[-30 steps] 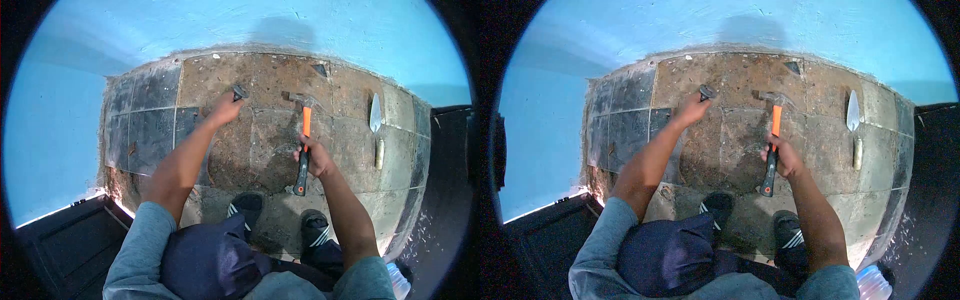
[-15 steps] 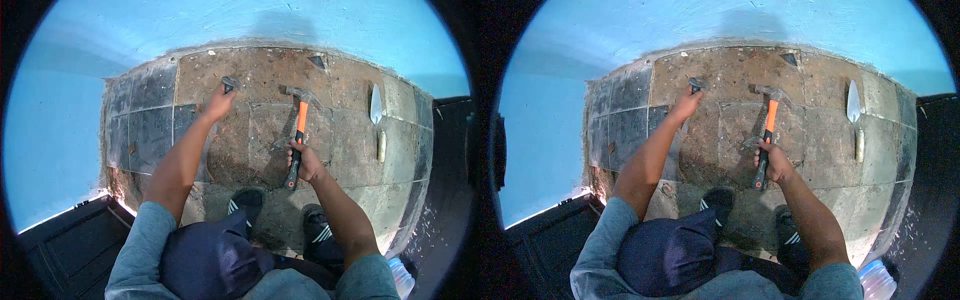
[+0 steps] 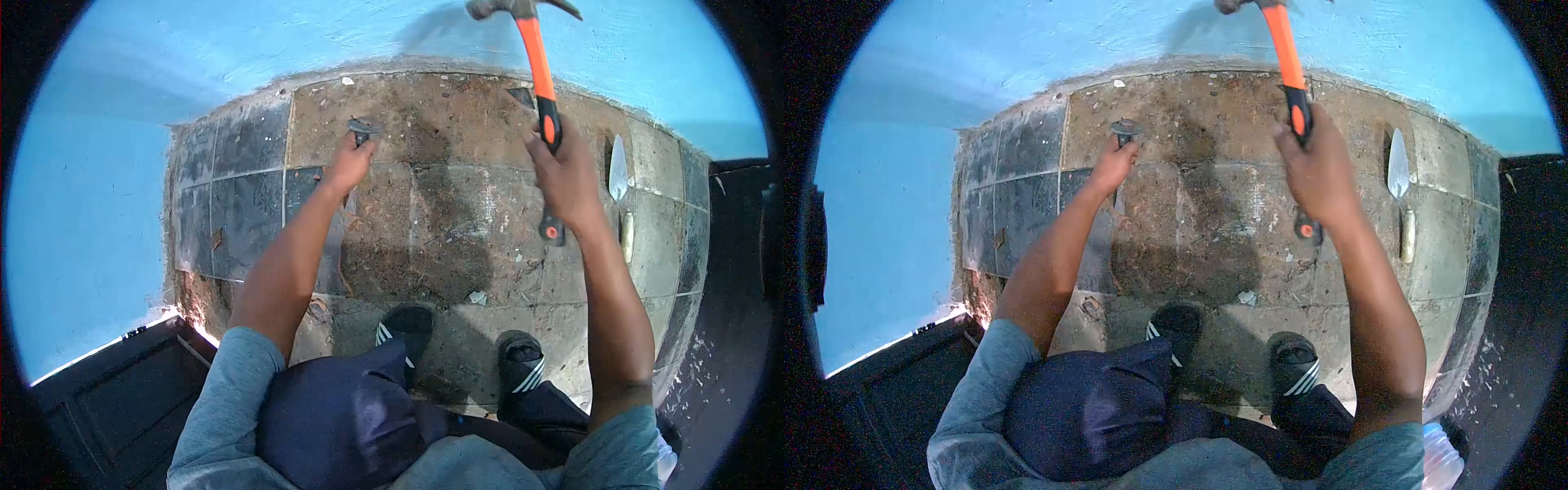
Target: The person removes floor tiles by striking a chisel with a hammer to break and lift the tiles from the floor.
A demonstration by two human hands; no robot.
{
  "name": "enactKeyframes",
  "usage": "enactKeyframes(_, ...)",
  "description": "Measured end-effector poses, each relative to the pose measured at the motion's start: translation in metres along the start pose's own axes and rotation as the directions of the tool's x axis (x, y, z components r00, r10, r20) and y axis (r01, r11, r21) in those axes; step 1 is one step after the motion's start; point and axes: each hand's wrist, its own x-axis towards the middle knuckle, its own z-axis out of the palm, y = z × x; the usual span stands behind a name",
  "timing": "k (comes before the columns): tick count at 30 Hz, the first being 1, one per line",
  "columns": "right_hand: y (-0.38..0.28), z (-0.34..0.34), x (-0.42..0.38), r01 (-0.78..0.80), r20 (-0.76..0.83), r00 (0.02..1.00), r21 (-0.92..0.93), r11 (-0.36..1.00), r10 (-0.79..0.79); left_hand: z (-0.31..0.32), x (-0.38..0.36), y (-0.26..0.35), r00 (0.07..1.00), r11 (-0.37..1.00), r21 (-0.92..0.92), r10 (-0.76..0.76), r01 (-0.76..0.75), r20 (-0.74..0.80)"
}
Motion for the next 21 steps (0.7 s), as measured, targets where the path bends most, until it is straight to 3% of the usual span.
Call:
enactKeyframes(1,0.018,0.014,0.009,0.112,-0.057,0.992,-0.059,0.992,-0.115,-0.001,-0.005,0.004,1.000,1.000,0.011,-0.015,0.015,-0.003)
enactKeyframes(4,0.012,0.045,0.010,0.119,0.107,0.990,-0.260,0.958,-0.094,0.008,-0.029,0.026,0.979,0.966,0.177,0.199,-0.188,-0.049)
enactKeyframes(7,0.036,0.059,0.007,0.366,0.414,0.888,-0.372,0.853,-0.201,0.011,-0.025,0.022,0.964,0.945,0.199,0.264,-0.261,0.010)
enactKeyframes(10,-0.009,0.023,0.011,0.047,0.415,0.902,-0.365,0.930,0.117,0.010,-0.019,0.017,0.993,0.978,0.174,0.121,-0.118,-0.004)
enactKeyframes(12,-0.012,0.005,0.020,0.021,0.336,0.939,-0.268,0.963,0.073,0.008,-0.020,0.016,0.988,0.980,0.131,0.154,-0.151,-0.014)
enactKeyframes(15,-0.034,-0.019,0.031,-0.142,0.173,0.971,-0.133,0.981,0.164,0.010,-0.016,0.013,0.979,0.970,0.151,0.201,-0.193,-0.040)
enactKeyframes(18,-0.025,-0.007,0.030,0.047,-0.054,0.997,-0.056,0.997,-0.050,0.008,-0.019,0.023,0.989,0.969,0.201,0.147,-0.146,0.011)
enactKeyframes(19,-0.010,0.008,0.027,0.061,-0.136,0.985,-0.290,0.955,-0.104,0.007,-0.021,0.029,0.993,0.969,0.217,0.114,-0.120,0.041)
enactKeyframes(21,0.001,0.036,0.002,0.130,0.017,0.991,-0.268,0.955,-0.130,0.012,-0.019,0.025,0.987,0.961,0.225,0.152,-0.158,0.044)
